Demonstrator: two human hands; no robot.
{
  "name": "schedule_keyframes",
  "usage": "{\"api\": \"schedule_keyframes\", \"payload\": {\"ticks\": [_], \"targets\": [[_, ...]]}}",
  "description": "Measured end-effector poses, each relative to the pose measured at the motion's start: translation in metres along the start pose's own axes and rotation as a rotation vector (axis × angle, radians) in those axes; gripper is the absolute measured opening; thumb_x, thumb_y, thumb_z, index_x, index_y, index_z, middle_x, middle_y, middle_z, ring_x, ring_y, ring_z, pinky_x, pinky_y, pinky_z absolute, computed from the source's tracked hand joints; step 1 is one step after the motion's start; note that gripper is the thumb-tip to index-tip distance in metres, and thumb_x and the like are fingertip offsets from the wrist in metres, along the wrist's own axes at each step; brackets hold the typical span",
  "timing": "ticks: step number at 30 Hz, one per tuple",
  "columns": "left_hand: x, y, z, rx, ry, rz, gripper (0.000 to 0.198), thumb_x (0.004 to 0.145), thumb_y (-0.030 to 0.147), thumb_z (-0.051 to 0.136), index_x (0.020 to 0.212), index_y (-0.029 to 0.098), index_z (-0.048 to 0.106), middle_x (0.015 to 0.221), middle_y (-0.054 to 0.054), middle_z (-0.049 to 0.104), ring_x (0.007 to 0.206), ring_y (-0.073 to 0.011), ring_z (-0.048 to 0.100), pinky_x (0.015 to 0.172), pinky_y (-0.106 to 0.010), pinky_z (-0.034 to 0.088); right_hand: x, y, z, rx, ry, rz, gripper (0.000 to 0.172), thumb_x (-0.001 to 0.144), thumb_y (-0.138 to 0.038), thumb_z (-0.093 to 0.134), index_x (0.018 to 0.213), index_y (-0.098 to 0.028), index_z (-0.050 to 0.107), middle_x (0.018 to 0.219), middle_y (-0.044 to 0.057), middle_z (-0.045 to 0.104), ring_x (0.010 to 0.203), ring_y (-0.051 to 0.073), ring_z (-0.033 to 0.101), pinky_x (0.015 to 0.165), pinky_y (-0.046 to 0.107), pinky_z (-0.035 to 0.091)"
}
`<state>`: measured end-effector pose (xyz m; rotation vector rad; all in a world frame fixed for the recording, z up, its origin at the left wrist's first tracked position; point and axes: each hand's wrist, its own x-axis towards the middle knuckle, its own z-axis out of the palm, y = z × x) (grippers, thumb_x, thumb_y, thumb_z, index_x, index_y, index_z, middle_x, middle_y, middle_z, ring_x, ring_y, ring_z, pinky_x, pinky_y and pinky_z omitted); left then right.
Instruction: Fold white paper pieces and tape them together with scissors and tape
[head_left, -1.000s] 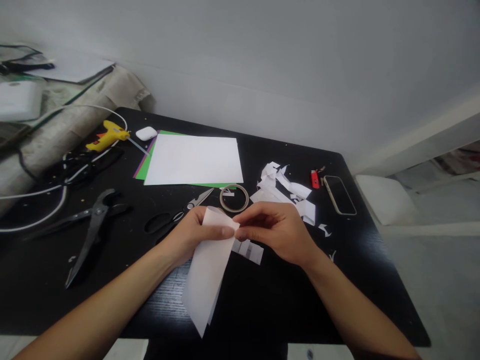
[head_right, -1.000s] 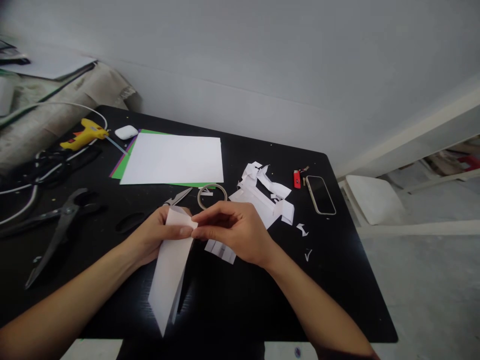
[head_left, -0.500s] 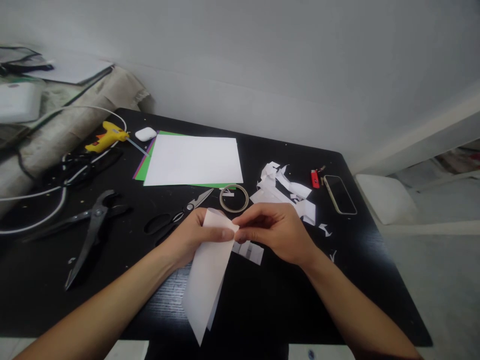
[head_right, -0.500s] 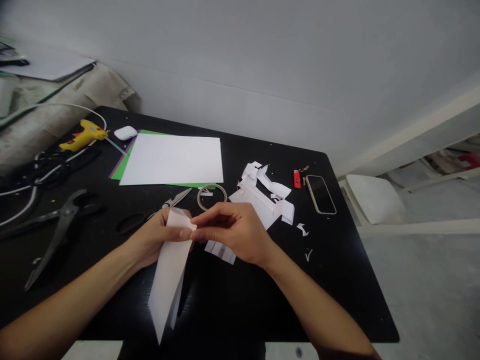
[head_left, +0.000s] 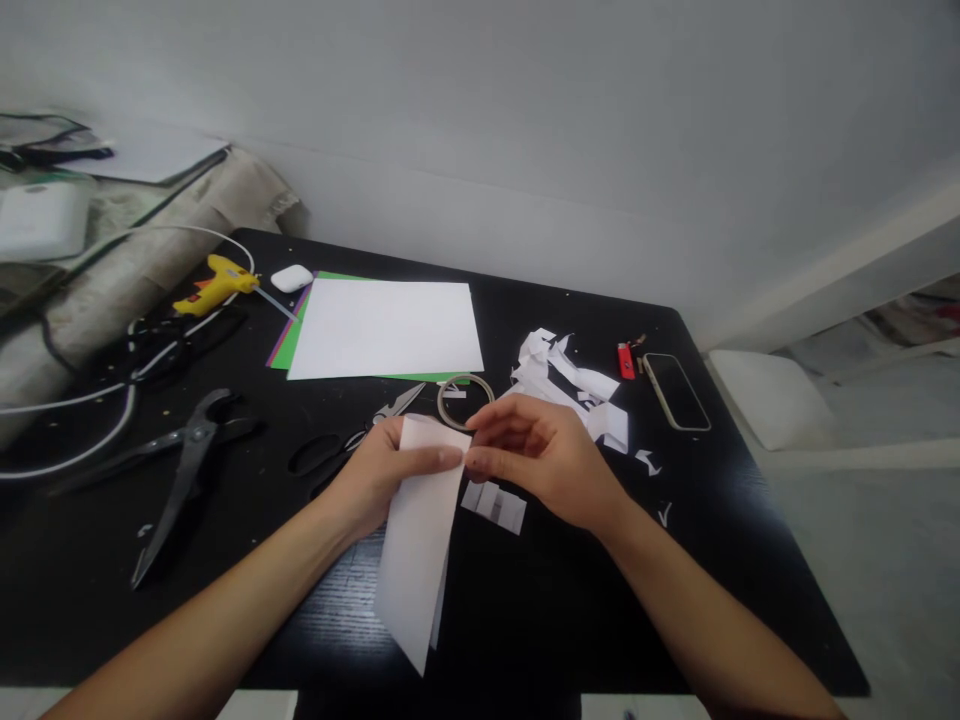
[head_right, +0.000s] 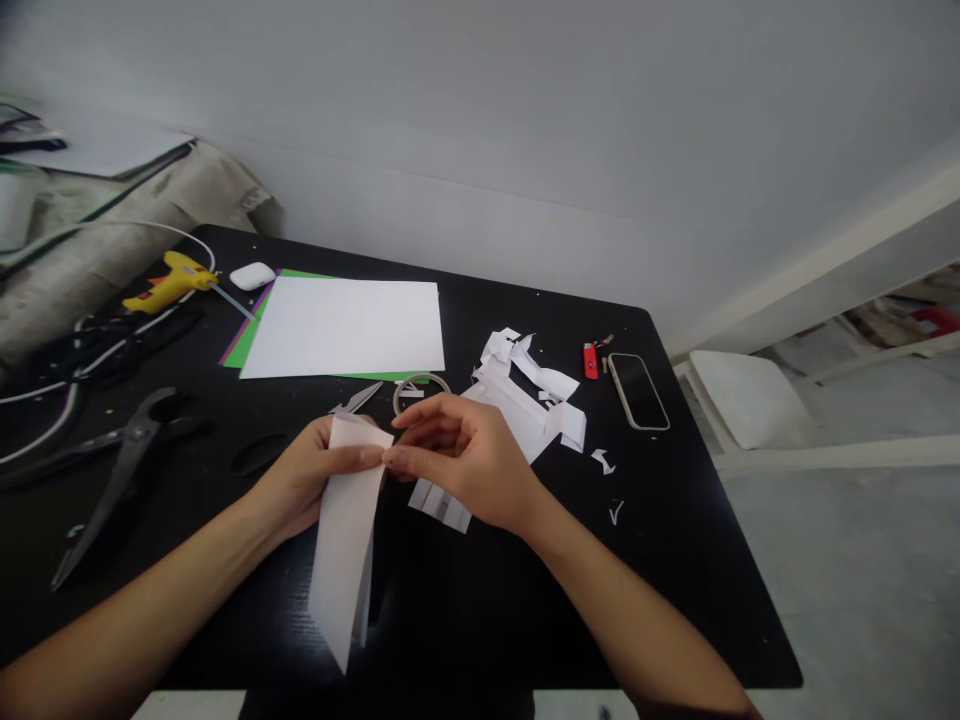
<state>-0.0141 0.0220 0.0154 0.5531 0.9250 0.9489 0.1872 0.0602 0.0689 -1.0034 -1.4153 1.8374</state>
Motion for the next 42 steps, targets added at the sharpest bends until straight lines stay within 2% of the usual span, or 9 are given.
{"api": "schedule_keyframes", "payload": {"ticks": [5, 9, 16, 20, 26, 30, 34, 37, 42], "targets": [[0.003, -0.003, -0.001, -0.004, 0.055, 0.032, 0.026, 0.065, 0.032, 0.095, 0.073, 0.014, 0.078, 0.064, -0.006, 0.075, 0.052, -0.0150, 0.066, 0.050, -0.022, 0.050, 0.000, 0.001, 0.005, -0.055, -0.044, 0.098, 0.028, 0.078, -0.034, 0.091, 0.088, -0.015, 0.073, 0.077, 0.004, 0.076, 0.069, 0.016, 0.075, 0.066, 0.028, 0.063], [0.004, -0.005, 0.000, 0.015, 0.007, 0.039, 0.023, 0.073, 0.033, 0.091, 0.078, 0.014, 0.080, 0.070, -0.008, 0.078, 0.059, -0.0186, 0.071, 0.055, -0.025, 0.054, 0.000, 0.004, 0.010, -0.096, -0.013, 0.068, 0.026, 0.084, -0.035, 0.084, 0.080, -0.015, 0.068, 0.068, 0.001, 0.070, 0.062, 0.014, 0.070, 0.061, 0.026, 0.059], [0.003, -0.005, 0.002, 0.048, -0.008, 0.041, 0.024, 0.076, 0.034, 0.088, 0.081, 0.012, 0.081, 0.073, -0.011, 0.079, 0.063, -0.0199, 0.073, 0.059, -0.025, 0.056, 0.002, 0.007, 0.007, -0.109, -0.050, 0.029, 0.023, 0.092, -0.034, 0.073, 0.080, -0.016, 0.066, 0.069, 0.001, 0.068, 0.061, 0.013, 0.067, 0.060, 0.025, 0.058], [0.005, 0.001, 0.003, 0.012, 0.094, 0.064, 0.030, 0.074, 0.040, 0.088, 0.078, 0.012, 0.078, 0.071, -0.011, 0.077, 0.057, -0.0190, 0.068, 0.053, -0.026, 0.054, 0.004, 0.006, 0.002, -0.112, -0.044, 0.030, 0.024, 0.092, -0.036, 0.073, 0.079, -0.016, 0.066, 0.070, 0.001, 0.069, 0.062, 0.013, 0.067, 0.060, 0.026, 0.057], [0.006, 0.003, -0.002, 0.040, 0.250, 0.322, 0.030, 0.078, 0.040, 0.088, 0.072, 0.016, 0.070, 0.061, 0.000, 0.067, 0.052, -0.0108, 0.057, 0.050, -0.020, 0.046, 0.006, 0.002, -0.005, -0.140, -0.040, -0.006, 0.023, 0.093, -0.034, 0.072, 0.079, -0.017, 0.065, 0.068, 0.000, 0.069, 0.059, 0.013, 0.066, 0.059, 0.025, 0.057], [0.006, 0.000, -0.006, 0.105, 0.288, 0.381, 0.033, 0.077, 0.041, 0.088, 0.069, 0.016, 0.069, 0.059, 0.002, 0.062, 0.052, -0.0104, 0.054, 0.050, -0.021, 0.042, 0.006, 0.001, -0.007, -0.166, -0.037, -0.028, 0.022, 0.094, -0.032, 0.071, 0.078, -0.017, 0.066, 0.068, 0.000, 0.068, 0.060, 0.012, 0.066, 0.059, 0.025, 0.057], [0.009, 0.000, -0.006, 0.101, 0.262, 0.371, 0.036, 0.080, 0.047, 0.085, 0.069, 0.016, 0.069, 0.059, 0.002, 0.059, 0.053, -0.0107, 0.052, 0.052, -0.023, 0.041, 0.008, 0.001, -0.009, -0.155, -0.038, -0.041, 0.023, 0.092, -0.032, 0.072, 0.077, -0.017, 0.066, 0.067, -0.001, 0.067, 0.058, 0.012, 0.066, 0.057, 0.024, 0.056], [0.008, 0.002, -0.006, 0.217, 0.294, 0.430, 0.033, 0.083, 0.046, 0.081, 0.073, 0.016, 0.072, 0.060, 0.002, 0.060, 0.055, -0.0104, 0.050, 0.054, -0.022, 0.039, 0.010, 0.002, -0.010, -0.140, -0.034, -0.039, 0.024, 0.091, -0.034, 0.073, 0.076, -0.017, 0.065, 0.067, -0.001, 0.068, 0.057, 0.012, 0.066, 0.057, 0.024, 0.057], [0.007, 0.002, -0.007, 0.461, 0.479, 0.586, 0.030, 0.086, 0.042, 0.079, 0.072, 0.016, 0.074, 0.059, 0.003, 0.056, 0.055, -0.0092, 0.045, 0.052, -0.021, 0.033, 0.011, 0.004, -0.009, -0.139, -0.040, -0.039, 0.025, 0.091, -0.037, 0.074, 0.078, -0.017, 0.066, 0.068, -0.001, 0.068, 0.058, 0.012, 0.066, 0.058, 0.025, 0.058]]}}
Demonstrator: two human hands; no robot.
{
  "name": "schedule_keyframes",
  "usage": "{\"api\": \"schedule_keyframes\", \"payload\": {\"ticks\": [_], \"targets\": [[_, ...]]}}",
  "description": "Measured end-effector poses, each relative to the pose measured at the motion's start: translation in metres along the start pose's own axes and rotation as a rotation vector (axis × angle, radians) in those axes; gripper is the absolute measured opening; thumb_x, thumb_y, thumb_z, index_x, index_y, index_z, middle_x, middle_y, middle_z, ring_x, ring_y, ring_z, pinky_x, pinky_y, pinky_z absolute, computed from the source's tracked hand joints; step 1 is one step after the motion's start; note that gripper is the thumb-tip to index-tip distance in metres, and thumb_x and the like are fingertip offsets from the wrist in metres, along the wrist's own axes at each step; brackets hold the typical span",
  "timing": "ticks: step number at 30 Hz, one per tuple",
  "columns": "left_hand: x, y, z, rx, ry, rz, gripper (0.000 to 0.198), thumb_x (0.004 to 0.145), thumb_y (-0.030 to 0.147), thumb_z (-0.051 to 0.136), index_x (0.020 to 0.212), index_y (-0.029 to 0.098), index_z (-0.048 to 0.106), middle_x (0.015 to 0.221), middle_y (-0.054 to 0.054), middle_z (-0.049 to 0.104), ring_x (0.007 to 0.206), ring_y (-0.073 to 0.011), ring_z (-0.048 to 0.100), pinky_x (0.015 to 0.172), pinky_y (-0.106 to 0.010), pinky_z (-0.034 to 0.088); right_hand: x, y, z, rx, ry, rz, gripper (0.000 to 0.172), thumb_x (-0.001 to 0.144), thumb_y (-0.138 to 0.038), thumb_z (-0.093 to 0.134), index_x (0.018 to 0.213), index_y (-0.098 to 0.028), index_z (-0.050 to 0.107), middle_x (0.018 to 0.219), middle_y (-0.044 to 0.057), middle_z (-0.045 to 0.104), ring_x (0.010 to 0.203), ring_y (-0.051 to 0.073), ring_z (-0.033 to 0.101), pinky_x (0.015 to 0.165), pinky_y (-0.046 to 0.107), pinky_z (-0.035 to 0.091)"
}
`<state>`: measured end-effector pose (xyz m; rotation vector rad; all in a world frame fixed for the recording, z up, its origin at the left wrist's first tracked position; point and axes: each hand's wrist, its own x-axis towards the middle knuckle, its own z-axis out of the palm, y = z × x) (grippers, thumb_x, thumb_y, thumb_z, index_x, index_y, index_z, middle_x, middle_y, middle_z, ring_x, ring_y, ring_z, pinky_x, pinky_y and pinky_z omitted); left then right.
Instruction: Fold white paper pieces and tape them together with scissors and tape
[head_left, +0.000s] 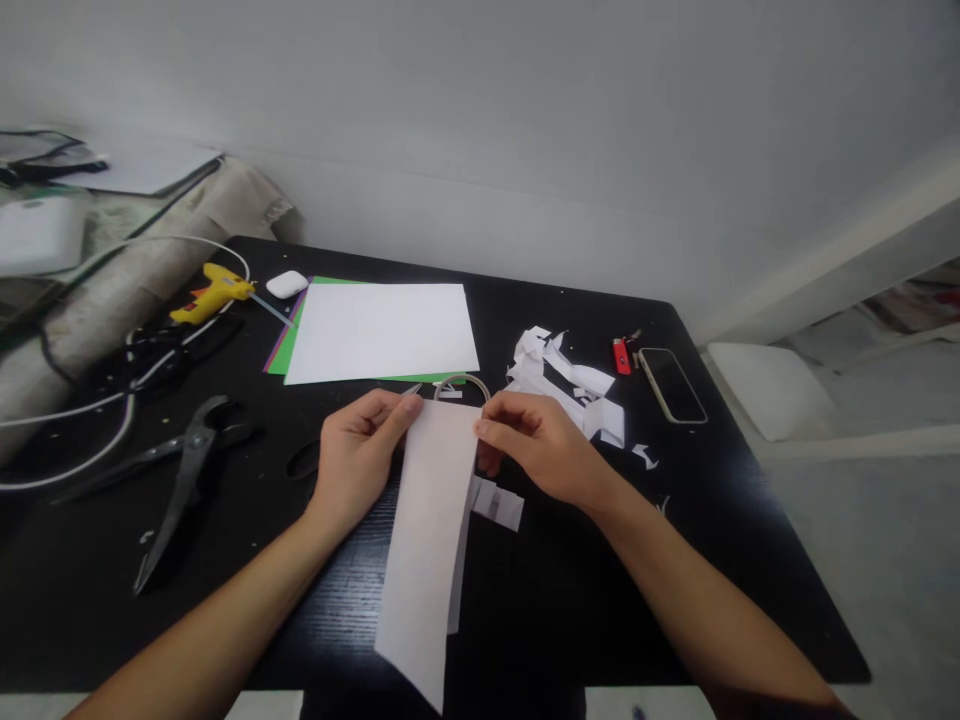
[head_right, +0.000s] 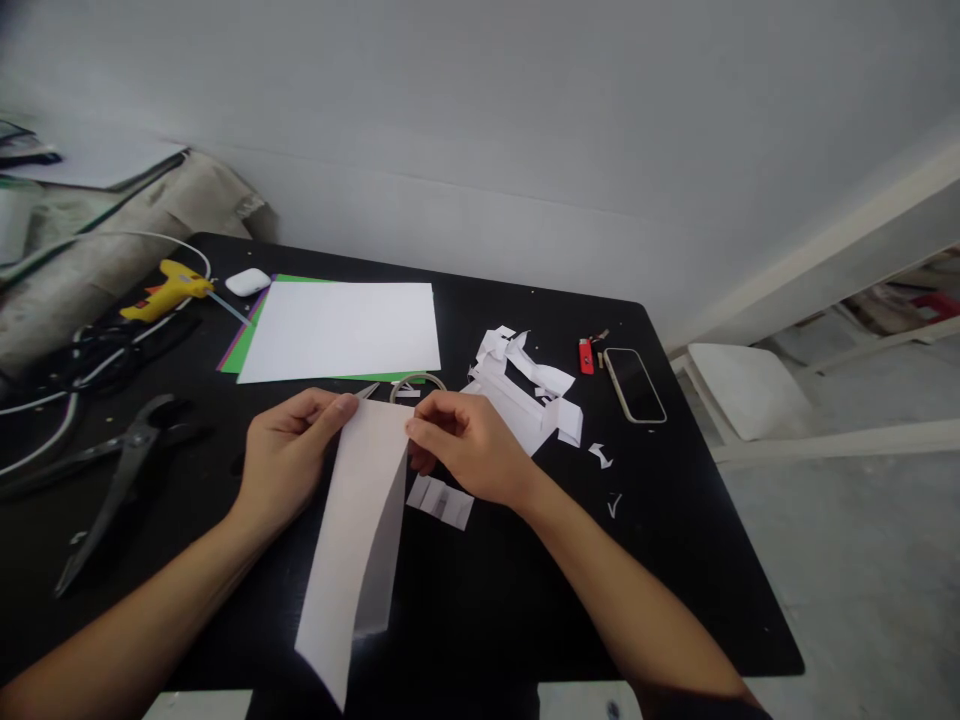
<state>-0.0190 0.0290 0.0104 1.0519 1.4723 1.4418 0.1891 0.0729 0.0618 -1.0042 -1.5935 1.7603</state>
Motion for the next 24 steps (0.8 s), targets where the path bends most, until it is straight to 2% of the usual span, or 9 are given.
{"api": "schedule_keyframes", "payload": {"ticks": [2, 5, 7, 12, 15, 19, 24], "targets": [[0.000, -0.004, 0.001, -0.074, -0.047, -0.042, 0.031, 0.088, 0.046, 0.077, 0.077, 0.017, 0.075, 0.062, 0.003, 0.058, 0.056, -0.0097, 0.047, 0.053, -0.021, 0.036, 0.000, 0.000, 0.000, 0.000, 0.006, -0.007, 0.025, 0.092, -0.036, 0.073, 0.078, -0.017, 0.066, 0.068, -0.001, 0.069, 0.059, 0.012, 0.067, 0.059, 0.026, 0.058], [0.002, -0.012, 0.003, -0.235, -0.191, -0.170, 0.034, 0.087, 0.051, 0.077, 0.087, 0.017, 0.075, 0.069, 0.001, 0.066, 0.059, -0.0123, 0.055, 0.056, -0.023, 0.044, 0.000, 0.001, -0.001, 0.006, 0.037, -0.035, 0.023, 0.094, -0.034, 0.071, 0.078, -0.018, 0.065, 0.068, -0.001, 0.069, 0.061, 0.013, 0.067, 0.062, 0.027, 0.059], [0.002, -0.014, 0.004, -0.277, -0.230, -0.231, 0.035, 0.084, 0.050, 0.081, 0.085, 0.017, 0.073, 0.071, -0.001, 0.070, 0.062, -0.0142, 0.060, 0.058, -0.024, 0.047, 0.001, 0.001, -0.003, 0.005, 0.057, -0.047, 0.022, 0.095, -0.033, 0.069, 0.080, -0.018, 0.066, 0.070, 0.000, 0.069, 0.063, 0.014, 0.068, 0.063, 0.028, 0.060], [0.001, -0.009, 0.005, -0.312, -0.169, -0.330, 0.037, 0.077, 0.048, 0.088, 0.073, 0.016, 0.069, 0.061, 0.000, 0.068, 0.050, -0.0116, 0.056, 0.047, -0.021, 0.042, 0.001, 0.001, -0.004, -0.024, 0.072, -0.034, 0.021, 0.095, -0.032, 0.069, 0.081, -0.017, 0.066, 0.070, 0.000, 0.069, 0.063, 0.014, 0.068, 0.064, 0.028, 0.061], [0.001, -0.004, 0.006, -0.354, -0.171, -0.364, 0.037, 0.073, 0.046, 0.090, 0.072, 0.016, 0.070, 0.061, 0.000, 0.069, 0.049, -0.0113, 0.057, 0.047, -0.021, 0.043, 0.000, 0.000, -0.002, -0.031, 0.080, -0.028, 0.021, 0.095, -0.033, 0.069, 0.082, -0.018, 0.066, 0.070, 0.000, 0.068, 0.064, 0.014, 0.068, 0.064, 0.029, 0.061], [0.001, -0.002, 0.007, -0.366, -0.164, -0.373, 0.037, 0.070, 0.046, 0.092, 0.071, 0.016, 0.071, 0.061, -0.001, 0.071, 0.050, -0.0122, 0.059, 0.048, -0.021, 0.045, 0.000, -0.002, 0.000, -0.007, 0.108, -0.012, 0.023, 0.092, -0.036, 0.073, 0.080, -0.018, 0.067, 0.068, -0.001, 0.067, 0.061, 0.014, 0.067, 0.061, 0.028, 0.060], [0.000, -0.004, 0.006, -0.314, -0.168, -0.331, 0.036, 0.074, 0.046, 0.090, 0.071, 0.017, 0.070, 0.060, 0.000, 0.069, 0.049, -0.0121, 0.058, 0.046, -0.021, 0.043, -0.001, -0.002, 0.003, 0.039, 0.088, 0.063, 0.034, 0.085, -0.046, 0.080, 0.074, -0.018, 0.065, 0.064, -0.001, 0.065, 0.052, 0.013, 0.064, 0.051, 0.026, 0.055]]}}
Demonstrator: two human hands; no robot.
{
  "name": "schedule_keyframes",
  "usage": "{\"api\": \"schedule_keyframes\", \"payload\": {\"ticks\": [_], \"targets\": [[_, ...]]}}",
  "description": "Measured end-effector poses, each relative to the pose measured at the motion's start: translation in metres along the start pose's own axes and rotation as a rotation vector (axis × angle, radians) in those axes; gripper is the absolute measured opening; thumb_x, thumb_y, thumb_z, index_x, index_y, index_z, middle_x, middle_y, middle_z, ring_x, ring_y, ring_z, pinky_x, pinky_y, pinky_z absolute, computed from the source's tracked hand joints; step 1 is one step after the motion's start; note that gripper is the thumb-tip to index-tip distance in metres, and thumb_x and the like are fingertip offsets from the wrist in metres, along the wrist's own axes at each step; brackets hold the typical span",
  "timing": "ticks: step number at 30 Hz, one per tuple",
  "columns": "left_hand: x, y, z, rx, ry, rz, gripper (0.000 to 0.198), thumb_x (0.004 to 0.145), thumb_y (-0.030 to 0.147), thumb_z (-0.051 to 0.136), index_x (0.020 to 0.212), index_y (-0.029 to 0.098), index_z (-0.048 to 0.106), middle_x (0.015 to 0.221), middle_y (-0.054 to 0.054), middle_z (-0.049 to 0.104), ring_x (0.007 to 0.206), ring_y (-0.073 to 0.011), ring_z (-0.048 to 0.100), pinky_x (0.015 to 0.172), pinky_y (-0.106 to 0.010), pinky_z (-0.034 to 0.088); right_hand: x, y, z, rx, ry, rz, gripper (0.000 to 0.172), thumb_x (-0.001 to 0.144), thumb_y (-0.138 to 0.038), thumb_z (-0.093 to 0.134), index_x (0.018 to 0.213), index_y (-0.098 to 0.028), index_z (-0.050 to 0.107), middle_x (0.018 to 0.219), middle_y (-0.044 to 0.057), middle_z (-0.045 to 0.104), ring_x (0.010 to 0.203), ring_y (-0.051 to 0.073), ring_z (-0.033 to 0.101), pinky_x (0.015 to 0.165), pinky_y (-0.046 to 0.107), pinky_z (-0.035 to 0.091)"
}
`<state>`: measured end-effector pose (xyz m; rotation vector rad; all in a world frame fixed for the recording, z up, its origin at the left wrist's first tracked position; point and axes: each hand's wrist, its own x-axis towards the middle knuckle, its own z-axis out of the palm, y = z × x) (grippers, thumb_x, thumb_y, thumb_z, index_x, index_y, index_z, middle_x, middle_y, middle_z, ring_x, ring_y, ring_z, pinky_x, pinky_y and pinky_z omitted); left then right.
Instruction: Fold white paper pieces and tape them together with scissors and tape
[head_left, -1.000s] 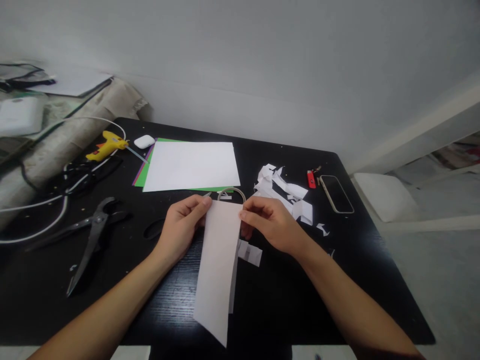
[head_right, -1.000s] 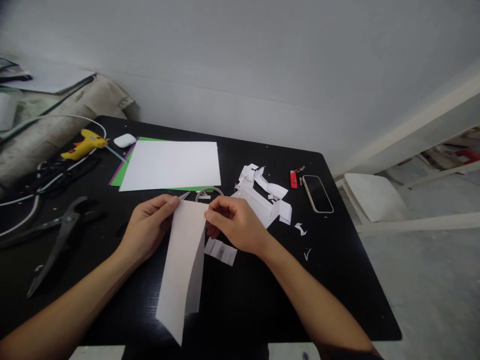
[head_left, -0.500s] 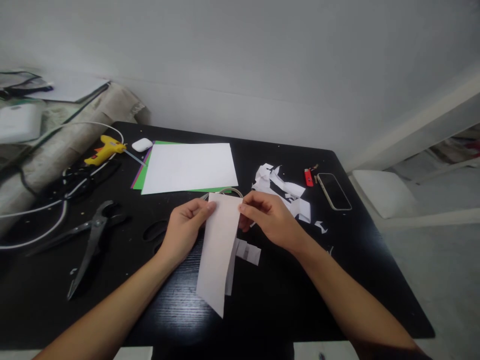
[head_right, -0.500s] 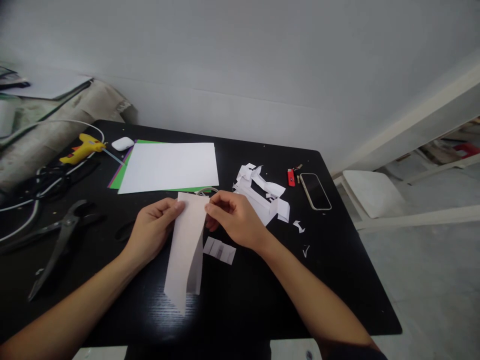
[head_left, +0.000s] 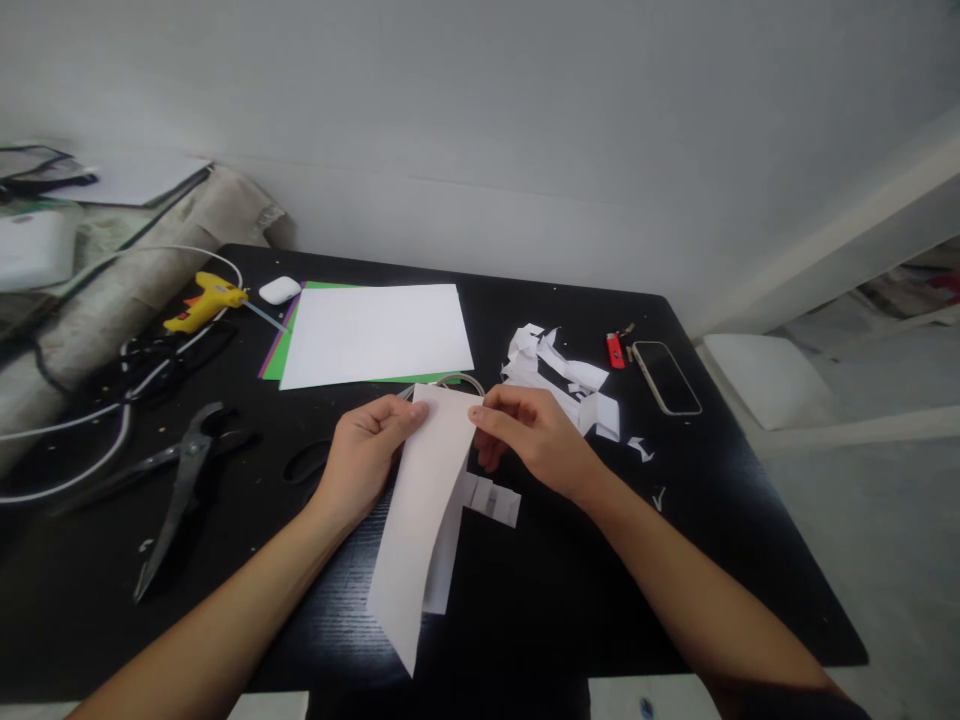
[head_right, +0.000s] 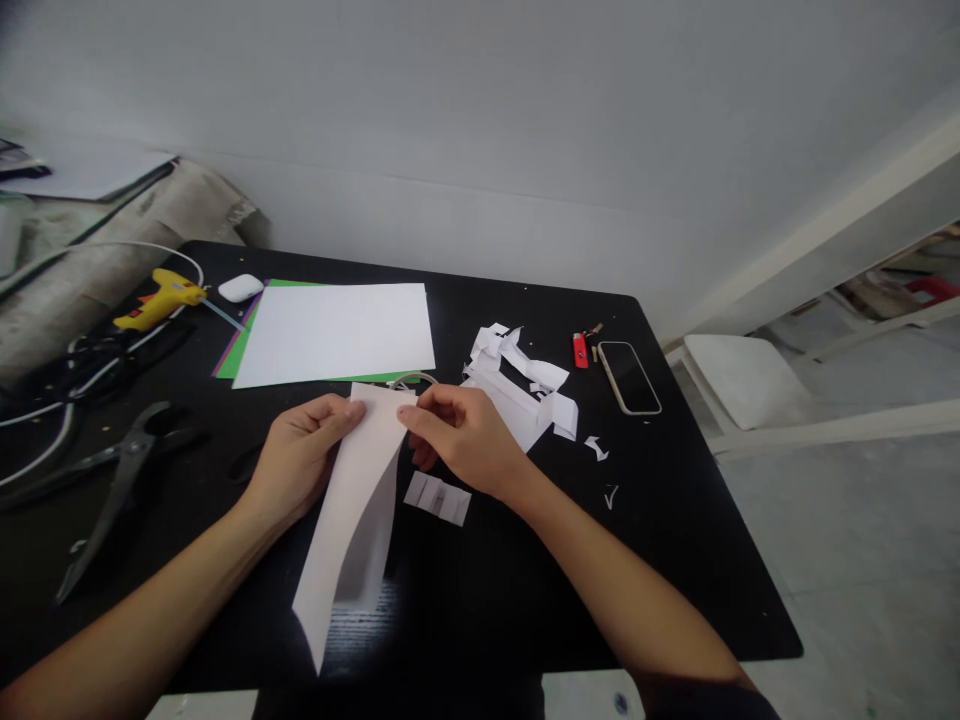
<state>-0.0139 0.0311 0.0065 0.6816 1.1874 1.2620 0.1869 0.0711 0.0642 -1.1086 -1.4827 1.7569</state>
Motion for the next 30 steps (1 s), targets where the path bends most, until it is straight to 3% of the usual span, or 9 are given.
{"api": "schedule_keyframes", "payload": {"ticks": [4, 9, 12, 19, 25, 30], "targets": [[-0.003, -0.002, -0.001, 0.034, -0.035, -0.004, 0.036, 0.077, 0.047, 0.088, 0.071, 0.017, 0.069, 0.061, 0.000, 0.070, 0.050, -0.0123, 0.058, 0.047, -0.022, 0.043, -0.001, 0.003, 0.003, -0.063, -0.046, 0.048, 0.039, 0.087, -0.050, 0.077, 0.070, -0.018, 0.064, 0.058, -0.002, 0.062, 0.047, 0.011, 0.059, 0.043, 0.023, 0.048], [-0.005, -0.004, 0.000, -0.011, -0.114, -0.075, 0.038, 0.081, 0.052, 0.083, 0.080, 0.017, 0.072, 0.068, -0.003, 0.072, 0.054, -0.0142, 0.061, 0.051, -0.024, 0.047, 0.000, 0.005, 0.002, -0.122, 0.028, 0.021, 0.036, 0.092, -0.046, 0.072, 0.070, -0.018, 0.064, 0.055, -0.002, 0.061, 0.047, 0.011, 0.058, 0.045, 0.022, 0.048], [-0.005, -0.002, 0.000, 0.035, -0.135, -0.078, 0.038, 0.081, 0.052, 0.083, 0.074, 0.017, 0.069, 0.064, -0.002, 0.069, 0.051, -0.0129, 0.058, 0.048, -0.023, 0.044, 0.001, 0.005, -0.002, -0.123, 0.074, 0.007, 0.035, 0.091, -0.045, 0.073, 0.071, -0.018, 0.065, 0.057, -0.002, 0.062, 0.048, 0.012, 0.059, 0.045, 0.023, 0.049], [-0.006, 0.003, 0.003, 0.117, -0.154, -0.107, 0.038, 0.077, 0.051, 0.085, 0.067, 0.018, 0.069, 0.057, -0.002, 0.065, 0.043, -0.0125, 0.052, 0.041, -0.022, 0.035, 0.003, -0.003, -0.010, -0.182, 0.033, 0.034, 0.030, 0.087, -0.043, 0.077, 0.073, -0.018, 0.068, 0.067, 0.001, 0.066, 0.060, 0.014, 0.063, 0.054, 0.025, 0.051], [-0.008, 0.000, 0.007, 0.204, -0.279, -0.145, 0.041, 0.078, 0.051, 0.085, 0.064, 0.017, 0.065, 0.055, 0.000, 0.060, 0.044, -0.0096, 0.047, 0.043, -0.020, 0.030, 0.003, -0.002, -0.011, -0.295, 0.051, -0.009, 0.032, 0.088, -0.045, 0.075, 0.072, -0.018, 0.071, 0.066, 0.000, 0.063, 0.059, 0.013, 0.052, 0.054, 0.027, 0.038], [-0.009, 0.002, 0.007, 0.259, -0.302, -0.168, 0.042, 0.080, 0.055, 0.081, 0.070, 0.017, 0.068, 0.058, -0.001, 0.062, 0.046, -0.0101, 0.049, 0.044, -0.020, 0.033, 0.005, -0.003, -0.020, -0.332, 0.121, -0.045, 0.028, 0.089, -0.040, 0.072, 0.071, -0.019, 0.071, 0.066, 0.000, 0.063, 0.060, 0.014, 0.053, 0.057, 0.029, 0.038]]}}
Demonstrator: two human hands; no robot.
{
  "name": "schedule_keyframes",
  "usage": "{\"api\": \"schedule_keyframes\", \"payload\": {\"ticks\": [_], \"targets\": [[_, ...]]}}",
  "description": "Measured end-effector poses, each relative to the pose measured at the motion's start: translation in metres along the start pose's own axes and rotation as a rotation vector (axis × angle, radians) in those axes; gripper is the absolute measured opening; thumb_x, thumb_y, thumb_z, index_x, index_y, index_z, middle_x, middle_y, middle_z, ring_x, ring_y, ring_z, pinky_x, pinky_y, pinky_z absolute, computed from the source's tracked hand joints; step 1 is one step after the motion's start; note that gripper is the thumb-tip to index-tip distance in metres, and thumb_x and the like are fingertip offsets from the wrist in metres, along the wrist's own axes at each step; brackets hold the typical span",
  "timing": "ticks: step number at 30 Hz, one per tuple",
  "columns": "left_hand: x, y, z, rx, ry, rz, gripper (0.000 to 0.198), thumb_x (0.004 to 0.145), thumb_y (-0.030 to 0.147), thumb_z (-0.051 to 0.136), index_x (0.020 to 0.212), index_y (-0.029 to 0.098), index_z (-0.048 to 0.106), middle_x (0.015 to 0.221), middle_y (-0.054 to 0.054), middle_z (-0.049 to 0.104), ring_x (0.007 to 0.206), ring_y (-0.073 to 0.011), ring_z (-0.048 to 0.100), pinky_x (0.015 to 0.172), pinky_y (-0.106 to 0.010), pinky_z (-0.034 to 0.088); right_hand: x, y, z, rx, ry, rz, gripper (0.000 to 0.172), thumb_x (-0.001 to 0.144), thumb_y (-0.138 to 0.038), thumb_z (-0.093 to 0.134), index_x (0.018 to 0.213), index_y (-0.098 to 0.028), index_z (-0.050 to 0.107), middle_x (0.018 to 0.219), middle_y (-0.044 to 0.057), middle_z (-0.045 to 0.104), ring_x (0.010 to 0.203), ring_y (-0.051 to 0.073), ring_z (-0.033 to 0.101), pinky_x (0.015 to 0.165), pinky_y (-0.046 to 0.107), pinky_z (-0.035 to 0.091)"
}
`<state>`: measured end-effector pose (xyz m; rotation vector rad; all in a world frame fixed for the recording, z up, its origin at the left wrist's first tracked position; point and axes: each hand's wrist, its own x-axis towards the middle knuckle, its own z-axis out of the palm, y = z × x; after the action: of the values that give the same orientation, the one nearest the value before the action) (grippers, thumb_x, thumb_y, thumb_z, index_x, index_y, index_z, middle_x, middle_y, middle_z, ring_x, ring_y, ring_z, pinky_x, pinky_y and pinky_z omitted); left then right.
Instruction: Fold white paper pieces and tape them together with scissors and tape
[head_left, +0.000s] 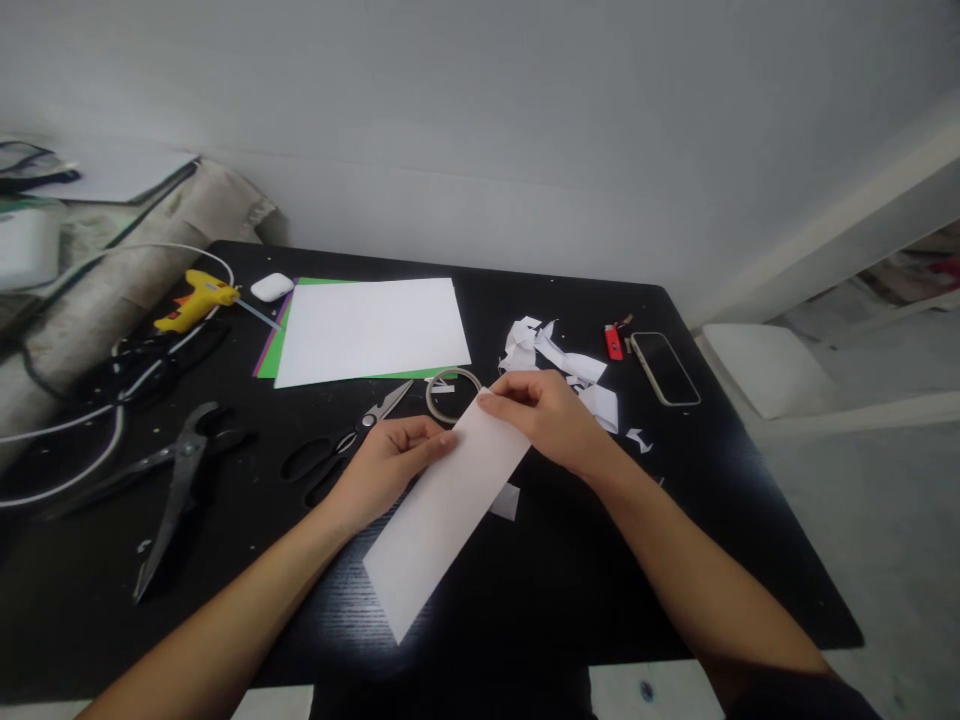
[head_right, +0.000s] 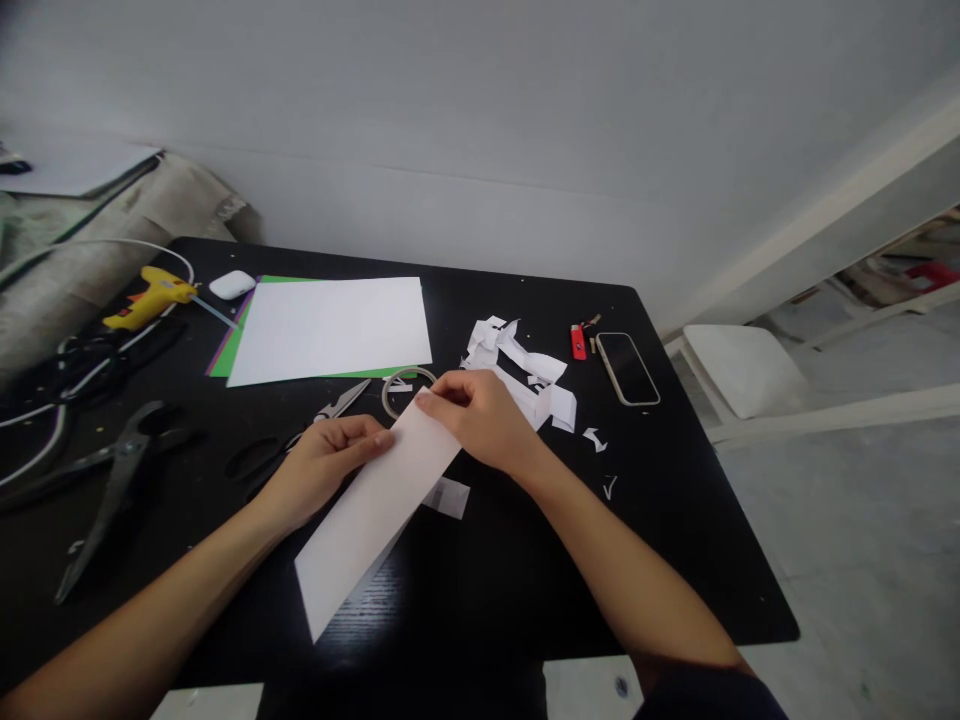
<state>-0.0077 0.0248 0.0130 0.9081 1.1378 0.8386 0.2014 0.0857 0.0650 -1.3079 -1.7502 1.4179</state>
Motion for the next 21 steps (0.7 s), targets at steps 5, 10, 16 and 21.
{"api": "schedule_keyframes", "payload": {"ticks": [5, 10, 16, 21], "targets": [[0.001, 0.003, -0.004, -0.013, -0.001, -0.039, 0.037, 0.078, 0.053, 0.083, 0.073, 0.018, 0.072, 0.064, -0.005, 0.070, 0.049, -0.0147, 0.059, 0.046, -0.022, 0.040, 0.007, 0.002, -0.016, 0.019, 0.116, 0.034, 0.026, 0.086, -0.041, 0.074, 0.073, -0.018, 0.076, 0.069, 0.002, 0.067, 0.066, 0.017, 0.057, 0.061, 0.030, 0.040], [0.006, 0.001, -0.012, -0.049, -0.016, -0.047, 0.029, 0.077, 0.045, 0.086, 0.076, 0.019, 0.075, 0.070, -0.006, 0.074, 0.053, -0.0176, 0.064, 0.050, -0.024, 0.044, 0.010, 0.002, -0.028, 0.065, 0.208, 0.025, 0.025, 0.085, -0.039, 0.075, 0.073, -0.018, 0.075, 0.071, 0.003, 0.067, 0.066, 0.017, 0.057, 0.060, 0.031, 0.039], [0.011, 0.001, -0.018, -0.124, 0.049, 0.021, 0.025, 0.075, 0.038, 0.087, 0.074, 0.016, 0.074, 0.067, -0.004, 0.069, 0.054, -0.0136, 0.060, 0.051, -0.021, 0.042, 0.009, -0.001, -0.042, 0.130, 0.331, 0.026, 0.023, 0.086, -0.037, 0.074, 0.073, -0.018, 0.073, 0.070, 0.002, 0.063, 0.062, 0.015, 0.054, 0.056, 0.029, 0.036], [0.012, 0.007, -0.018, -0.318, 0.295, 0.065, 0.028, 0.069, 0.035, 0.090, 0.077, 0.015, 0.073, 0.064, -0.001, 0.068, 0.052, -0.0113, 0.058, 0.048, -0.020, 0.042, 0.006, -0.001, -0.048, 0.075, 0.308, 0.043, 0.010, 0.083, -0.024, 0.072, 0.092, -0.024, 0.072, 0.061, -0.003, 0.059, 0.055, 0.014, 0.050, 0.052, 0.028, 0.035]]}}
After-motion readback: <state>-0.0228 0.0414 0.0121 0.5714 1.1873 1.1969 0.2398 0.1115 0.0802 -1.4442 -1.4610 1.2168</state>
